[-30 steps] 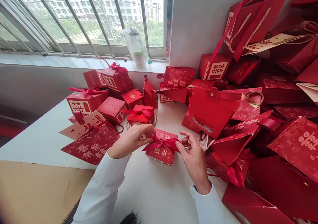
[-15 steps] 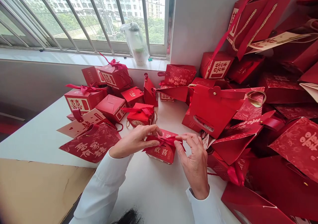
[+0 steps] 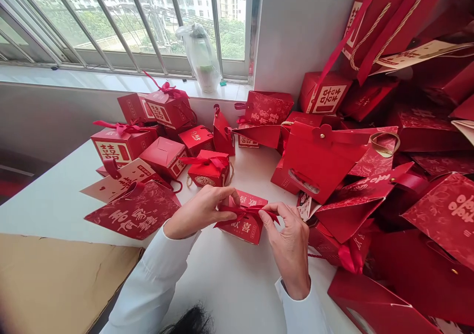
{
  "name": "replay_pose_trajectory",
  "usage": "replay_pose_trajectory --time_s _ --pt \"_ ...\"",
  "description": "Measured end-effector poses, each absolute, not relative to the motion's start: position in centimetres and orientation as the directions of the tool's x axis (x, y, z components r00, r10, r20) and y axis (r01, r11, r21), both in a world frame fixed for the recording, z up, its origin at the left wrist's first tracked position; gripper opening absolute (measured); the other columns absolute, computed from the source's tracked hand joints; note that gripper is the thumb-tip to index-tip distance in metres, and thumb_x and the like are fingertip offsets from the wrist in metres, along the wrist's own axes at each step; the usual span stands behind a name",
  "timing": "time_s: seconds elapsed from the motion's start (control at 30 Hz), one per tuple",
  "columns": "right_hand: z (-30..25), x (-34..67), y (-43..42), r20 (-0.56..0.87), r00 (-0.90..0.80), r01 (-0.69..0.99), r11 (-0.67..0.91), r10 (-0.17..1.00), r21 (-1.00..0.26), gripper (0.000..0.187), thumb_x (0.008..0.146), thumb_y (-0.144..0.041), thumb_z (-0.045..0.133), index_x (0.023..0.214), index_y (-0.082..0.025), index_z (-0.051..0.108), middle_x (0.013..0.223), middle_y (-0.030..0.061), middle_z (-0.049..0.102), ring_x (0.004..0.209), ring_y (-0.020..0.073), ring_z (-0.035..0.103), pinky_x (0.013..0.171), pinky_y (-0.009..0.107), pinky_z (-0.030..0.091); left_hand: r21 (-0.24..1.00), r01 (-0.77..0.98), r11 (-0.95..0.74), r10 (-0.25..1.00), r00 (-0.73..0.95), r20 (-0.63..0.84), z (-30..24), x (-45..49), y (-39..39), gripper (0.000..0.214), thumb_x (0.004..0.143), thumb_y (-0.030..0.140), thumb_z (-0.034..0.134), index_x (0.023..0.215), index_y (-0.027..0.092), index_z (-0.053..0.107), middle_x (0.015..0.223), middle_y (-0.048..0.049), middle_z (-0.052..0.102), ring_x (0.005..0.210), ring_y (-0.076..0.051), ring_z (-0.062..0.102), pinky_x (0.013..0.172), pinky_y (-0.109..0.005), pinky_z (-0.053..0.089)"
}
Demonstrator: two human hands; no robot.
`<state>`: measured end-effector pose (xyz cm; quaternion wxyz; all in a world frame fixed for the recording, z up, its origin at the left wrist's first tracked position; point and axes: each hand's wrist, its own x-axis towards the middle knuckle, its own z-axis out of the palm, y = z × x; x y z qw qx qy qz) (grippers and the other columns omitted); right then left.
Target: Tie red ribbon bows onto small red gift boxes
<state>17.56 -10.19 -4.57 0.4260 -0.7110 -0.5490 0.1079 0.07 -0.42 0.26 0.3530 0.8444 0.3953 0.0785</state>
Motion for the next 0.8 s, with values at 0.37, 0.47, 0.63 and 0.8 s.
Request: replay_pose_trajectory --time_s 0.37,0.47,0.63,0.8 --pt "-3.2 16.6 -10.8 0.492 0.366 0.705 0.11 0.79 -0.701 0.011 0.087 -0.032 0.058 0.083 -0.024 0.065 0.087 0.0016 0.065 0.084 0.0196 0.059 0.081 0.033 0.042 0.696 0.587 -0.413 0.758 0.646 -0.095 0.4 1.5 -1.0 0.018 0.078 0.037 0.064 0.081 0.021 0.07 0.067 0.0014 0.064 0.062 -0.012 0.053 0.058 -0.021 0.033" --pt "-2.9 16.5 -10.6 0.488 0.376 0.697 0.106 0.788 -0.709 0.011 0.087 -0.03 0.057 0.081 -0.023 0.063 0.082 0.0001 0.065 0.079 0.0178 0.059 0.077 0.03 0.042 0.665 0.615 -0.425 0.781 0.62 -0.074 -0.1 2.1 -1.2 0.014 0.076 0.033 0.065 0.073 0.02 0.07 0.063 0.0019 0.063 0.062 -0.012 0.052 0.061 -0.023 0.031" --pt "-2.6 16.4 -10.1 0.497 0.436 0.676 0.092 0.75 -0.731 0.012 0.088 -0.031 0.056 0.082 -0.023 0.062 0.079 -0.0013 0.064 0.076 0.0156 0.058 0.072 0.026 0.042 0.661 0.593 -0.46 0.748 0.66 -0.071 -0.3 2.2 -1.4 0.014 0.077 0.033 0.064 0.071 0.021 0.068 0.068 0.0027 0.066 0.066 -0.013 0.054 0.068 -0.025 0.029" --pt "-2.3 16.0 -9.7 0.47 0.382 0.663 0.119 0.796 -0.739 0.015 0.089 -0.033 0.053 0.082 -0.023 0.06 0.071 -0.0023 0.064 0.066 0.0144 0.058 0.067 0.025 0.044 0.67 0.564 -0.484 0.727 0.685 -0.052 -0.4 2.9 -1.9 0.018 0.077 0.04 0.065 0.086 0.025 0.069 0.083 0.0009 0.069 0.083 -0.019 0.057 0.072 -0.029 0.028"
